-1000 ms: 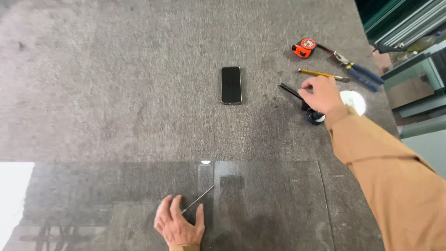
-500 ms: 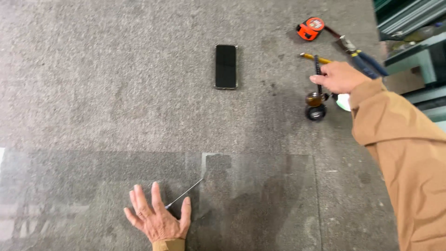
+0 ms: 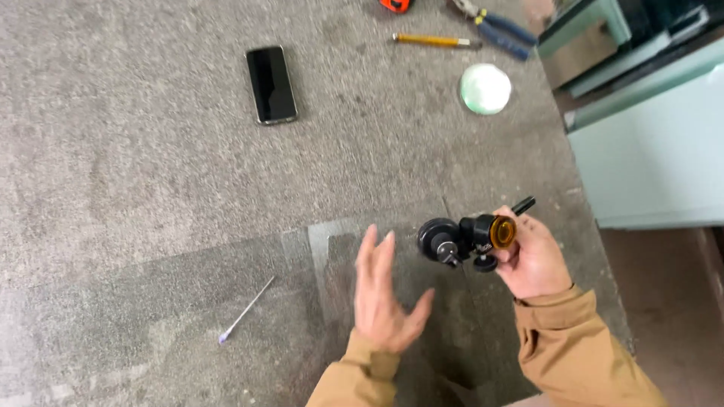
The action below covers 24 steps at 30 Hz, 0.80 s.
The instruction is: Using a circular glass cutter to score a circle on a glass pane
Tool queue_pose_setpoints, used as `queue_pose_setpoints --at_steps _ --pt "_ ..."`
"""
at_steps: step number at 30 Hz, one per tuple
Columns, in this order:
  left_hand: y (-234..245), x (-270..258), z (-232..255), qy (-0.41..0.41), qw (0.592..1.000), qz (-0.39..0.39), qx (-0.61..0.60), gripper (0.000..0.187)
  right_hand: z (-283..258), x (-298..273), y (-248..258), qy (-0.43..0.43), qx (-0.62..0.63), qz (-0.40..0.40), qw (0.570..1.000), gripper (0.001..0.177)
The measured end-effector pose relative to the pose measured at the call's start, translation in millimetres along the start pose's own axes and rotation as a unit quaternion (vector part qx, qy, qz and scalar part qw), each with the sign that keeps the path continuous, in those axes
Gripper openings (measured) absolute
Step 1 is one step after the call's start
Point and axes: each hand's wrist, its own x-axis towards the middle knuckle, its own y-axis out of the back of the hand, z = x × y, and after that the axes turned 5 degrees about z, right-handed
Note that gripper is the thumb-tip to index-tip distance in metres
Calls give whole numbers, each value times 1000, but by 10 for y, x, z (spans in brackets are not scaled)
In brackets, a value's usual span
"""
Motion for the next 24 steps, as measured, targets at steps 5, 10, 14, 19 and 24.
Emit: queue_pose_setpoints --at_steps 5,10,14,19,24 --pt "-447 64 -109 -9 995 -32 -98 107 490 -213 0 -43 48 125 990 40" --pt "-576 -42 -476 -11 997 -55 46 86 650 -157 -35 -50 76 145 985 32" --pt "-588 49 -402 17 999 -18 46 69 602 -151 -78 -41 56 119 990 22" --pt "-487 153 -153 96 986 -105 -92 74 686 -164 115 -45 88 91 991 14" --pt "-505 155 -24 155 977 -84 -118 72 803 -187 249 -53 100 84 990 15"
